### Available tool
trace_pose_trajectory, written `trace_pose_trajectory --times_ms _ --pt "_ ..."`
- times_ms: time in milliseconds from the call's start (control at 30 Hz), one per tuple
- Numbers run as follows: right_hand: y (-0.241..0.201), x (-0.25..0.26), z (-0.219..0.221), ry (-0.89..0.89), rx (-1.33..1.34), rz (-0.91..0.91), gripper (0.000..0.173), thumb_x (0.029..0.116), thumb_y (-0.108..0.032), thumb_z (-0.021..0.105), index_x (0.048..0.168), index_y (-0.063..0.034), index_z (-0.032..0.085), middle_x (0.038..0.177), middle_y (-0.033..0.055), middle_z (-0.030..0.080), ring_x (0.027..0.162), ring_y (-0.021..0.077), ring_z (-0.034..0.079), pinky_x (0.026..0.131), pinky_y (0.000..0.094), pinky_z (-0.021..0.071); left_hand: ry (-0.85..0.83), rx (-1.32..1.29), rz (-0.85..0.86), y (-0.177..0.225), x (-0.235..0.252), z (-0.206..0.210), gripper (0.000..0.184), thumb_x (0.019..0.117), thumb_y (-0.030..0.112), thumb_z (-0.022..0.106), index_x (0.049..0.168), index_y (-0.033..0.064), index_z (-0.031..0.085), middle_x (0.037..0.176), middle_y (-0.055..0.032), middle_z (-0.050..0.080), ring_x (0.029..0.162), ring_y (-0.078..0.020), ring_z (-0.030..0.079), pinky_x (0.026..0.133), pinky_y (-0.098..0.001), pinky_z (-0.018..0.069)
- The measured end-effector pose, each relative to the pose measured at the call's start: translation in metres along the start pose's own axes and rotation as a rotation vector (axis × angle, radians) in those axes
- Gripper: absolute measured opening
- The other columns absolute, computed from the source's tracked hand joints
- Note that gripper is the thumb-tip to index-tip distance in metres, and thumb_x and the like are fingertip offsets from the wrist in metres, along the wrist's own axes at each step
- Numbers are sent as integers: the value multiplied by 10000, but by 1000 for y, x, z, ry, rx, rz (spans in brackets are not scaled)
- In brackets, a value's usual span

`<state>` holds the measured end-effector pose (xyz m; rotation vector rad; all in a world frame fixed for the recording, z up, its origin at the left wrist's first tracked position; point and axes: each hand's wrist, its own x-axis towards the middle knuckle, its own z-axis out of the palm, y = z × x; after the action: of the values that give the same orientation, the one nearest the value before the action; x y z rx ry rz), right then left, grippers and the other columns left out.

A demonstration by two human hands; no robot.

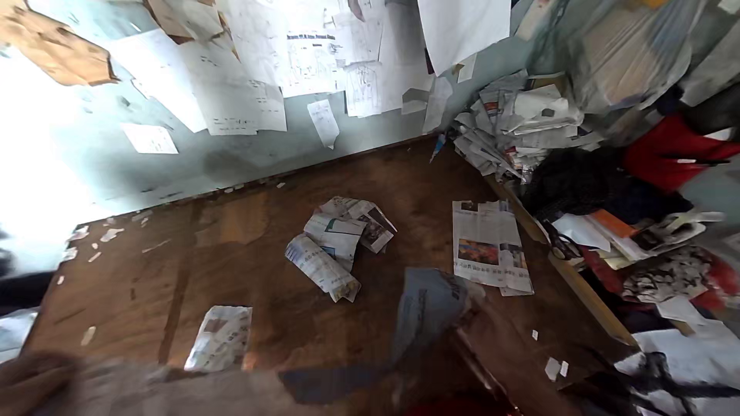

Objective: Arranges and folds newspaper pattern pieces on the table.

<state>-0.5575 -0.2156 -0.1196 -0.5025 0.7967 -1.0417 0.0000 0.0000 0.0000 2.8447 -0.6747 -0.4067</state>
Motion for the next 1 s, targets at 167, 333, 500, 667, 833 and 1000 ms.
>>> trace_pose_trajectory --times_ms 167,333,500,667,833,1000 --pt "6 -4 -42 295 -102 -49 281 1069 -106 470 1340 -31 454 1021 98 696 867 181 721 772 349 622 -482 331 134 62 35 84 334 1066 194 533 1184 -100 639 1151 -342 646 1103 -477 624 974 -647 445" --pt "40 -4 -106 471 -318 28 278 1040 -105 571 1282 9 494 1004 121 648 817 173 679 722 344 594 -494 411 233 70 39 160 391 1054 258 540 1247 -74 614 1215 -348 638 1182 -512 606 1002 -701 431" --pt "62 -9 -139 488 -435 136 261 1028 -50 574 1245 62 481 967 163 648 734 185 679 676 347 602 -330 507 248 58 19 184 507 987 349 642 1371 27 575 1299 -319 621 1216 -538 583 971 -740 436" --pt "44 -7 -142 498 -634 166 497 1038 -103 588 1455 35 357 1097 217 617 817 219 676 722 373 590 -26 327 521 78 -57 183 500 955 195 677 1340 -102 560 1319 -429 541 1283 -622 479 1069 -740 338" --pt "27 7 -149 469 -905 85 604 990 -94 647 1506 11 351 1214 259 619 938 299 679 815 450 584 -87 76 630 92 -139 264 691 985 461 611 1446 -44 512 1437 -328 527 1333 -543 496 1075 -684 402" --pt "19 1 -165 454 -1171 177 520 984 -75 651 1441 33 429 1130 235 669 988 329 675 901 492 550 89 19 585 42 -152 350 981 933 723 422 1526 -58 395 1581 -356 322 1461 -576 294 1168 -688 252"
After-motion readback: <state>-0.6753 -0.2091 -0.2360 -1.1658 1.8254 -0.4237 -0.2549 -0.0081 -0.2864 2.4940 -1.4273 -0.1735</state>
